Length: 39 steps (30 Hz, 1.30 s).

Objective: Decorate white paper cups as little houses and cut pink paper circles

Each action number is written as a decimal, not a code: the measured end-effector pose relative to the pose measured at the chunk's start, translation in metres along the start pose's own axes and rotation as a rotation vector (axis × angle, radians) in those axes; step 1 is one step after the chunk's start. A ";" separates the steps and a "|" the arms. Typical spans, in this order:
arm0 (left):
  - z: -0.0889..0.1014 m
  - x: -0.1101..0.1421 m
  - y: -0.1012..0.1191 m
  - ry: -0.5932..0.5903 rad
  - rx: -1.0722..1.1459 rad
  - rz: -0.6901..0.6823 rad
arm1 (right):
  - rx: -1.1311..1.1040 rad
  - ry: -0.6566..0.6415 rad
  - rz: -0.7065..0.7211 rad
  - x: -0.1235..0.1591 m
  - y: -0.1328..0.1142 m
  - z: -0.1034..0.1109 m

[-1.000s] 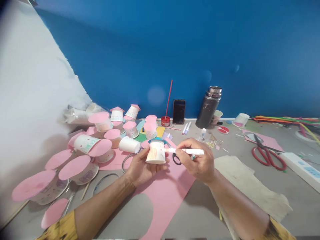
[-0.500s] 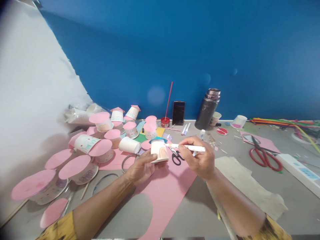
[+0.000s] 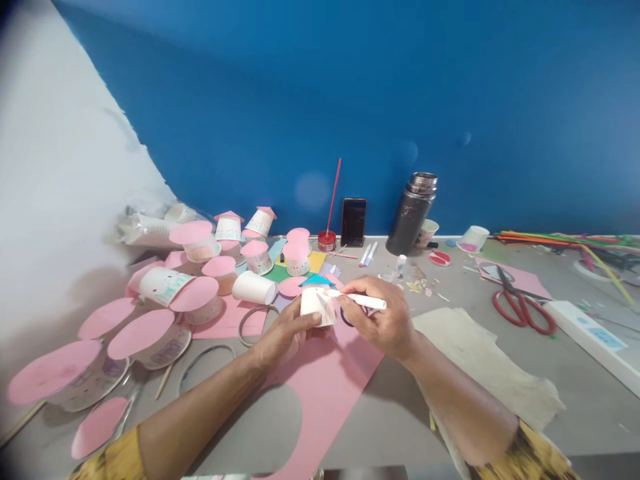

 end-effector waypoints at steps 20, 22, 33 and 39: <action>0.008 -0.003 -0.008 0.054 -0.092 -0.009 | 0.003 -0.049 0.020 0.001 0.003 -0.004; 0.007 -0.003 -0.008 0.065 -0.092 -0.006 | 0.000 -0.049 0.023 0.001 0.003 -0.004; 0.005 -0.002 -0.006 0.056 -0.141 0.002 | 0.013 -0.053 0.039 0.001 0.002 -0.004; 0.008 -0.003 -0.009 0.061 -0.158 -0.001 | 0.000 -0.066 0.032 0.000 0.003 -0.004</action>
Point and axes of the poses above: each hand's wrist, its own x-axis away from the middle knuckle, its own z-axis out of the back of the hand, y = z × x, the point moved 3 cm from there along -x, towards the middle knuckle, and after that the axes turned 6 degrees about z, right-handed, at the moved point
